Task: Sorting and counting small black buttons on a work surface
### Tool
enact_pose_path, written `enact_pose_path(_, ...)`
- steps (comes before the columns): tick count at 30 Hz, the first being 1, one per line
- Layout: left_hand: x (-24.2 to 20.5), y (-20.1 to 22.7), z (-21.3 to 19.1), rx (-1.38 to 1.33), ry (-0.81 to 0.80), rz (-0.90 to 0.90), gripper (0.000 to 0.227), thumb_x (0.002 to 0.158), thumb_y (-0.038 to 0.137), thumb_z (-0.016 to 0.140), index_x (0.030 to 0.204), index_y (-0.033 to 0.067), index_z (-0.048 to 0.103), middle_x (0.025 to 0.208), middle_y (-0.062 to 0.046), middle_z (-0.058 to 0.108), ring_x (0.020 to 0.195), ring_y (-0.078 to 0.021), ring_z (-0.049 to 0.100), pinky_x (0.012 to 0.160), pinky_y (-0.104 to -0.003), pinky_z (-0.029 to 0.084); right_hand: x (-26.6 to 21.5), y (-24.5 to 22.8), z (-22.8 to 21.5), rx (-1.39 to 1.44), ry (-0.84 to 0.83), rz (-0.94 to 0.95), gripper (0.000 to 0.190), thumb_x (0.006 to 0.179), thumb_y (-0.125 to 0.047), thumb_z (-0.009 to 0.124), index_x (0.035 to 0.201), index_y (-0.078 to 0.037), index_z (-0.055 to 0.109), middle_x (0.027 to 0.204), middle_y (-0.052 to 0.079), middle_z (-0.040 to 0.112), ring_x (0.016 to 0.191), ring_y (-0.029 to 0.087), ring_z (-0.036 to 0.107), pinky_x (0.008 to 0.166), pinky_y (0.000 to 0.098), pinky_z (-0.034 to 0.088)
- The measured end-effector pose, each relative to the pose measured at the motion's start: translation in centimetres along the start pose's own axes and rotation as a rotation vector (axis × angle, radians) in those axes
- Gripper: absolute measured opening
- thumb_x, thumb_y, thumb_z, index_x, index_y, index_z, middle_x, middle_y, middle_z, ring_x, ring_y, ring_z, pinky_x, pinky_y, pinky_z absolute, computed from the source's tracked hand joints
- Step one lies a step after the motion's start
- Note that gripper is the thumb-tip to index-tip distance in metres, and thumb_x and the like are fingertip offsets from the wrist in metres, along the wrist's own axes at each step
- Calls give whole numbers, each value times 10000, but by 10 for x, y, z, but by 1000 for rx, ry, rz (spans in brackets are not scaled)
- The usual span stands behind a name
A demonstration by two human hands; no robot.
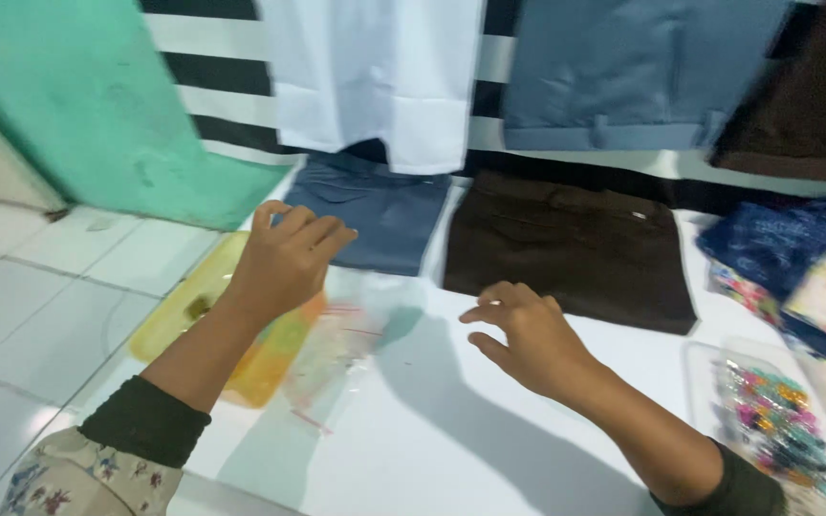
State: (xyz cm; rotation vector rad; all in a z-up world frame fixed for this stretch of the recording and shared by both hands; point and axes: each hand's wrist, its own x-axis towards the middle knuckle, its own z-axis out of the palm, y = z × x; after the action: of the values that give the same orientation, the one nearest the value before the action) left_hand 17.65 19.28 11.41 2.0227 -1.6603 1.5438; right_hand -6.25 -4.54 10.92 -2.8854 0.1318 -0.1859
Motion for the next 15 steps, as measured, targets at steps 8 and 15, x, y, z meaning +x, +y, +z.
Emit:
enact_pose_path(8,89,157,46,-348,162,175,150,915,102,611,963,209,705,950,-2,681,839,-184,606,940,-444,392,-113,135,-41,178,256,231,270,814,-175,769,1078,-128,802,999,165,772,894,366,756,779,477,598)
enact_pose_path(15,136,293,69,-658,116,239,124,852,125,686,957,185,709,939,-21,682,869,-206,621,981,-494,410,-191,216,-65,241,226,562,295,856,-123,734,1140,-148,810,962,109,816,877,307,779,764,409,580)
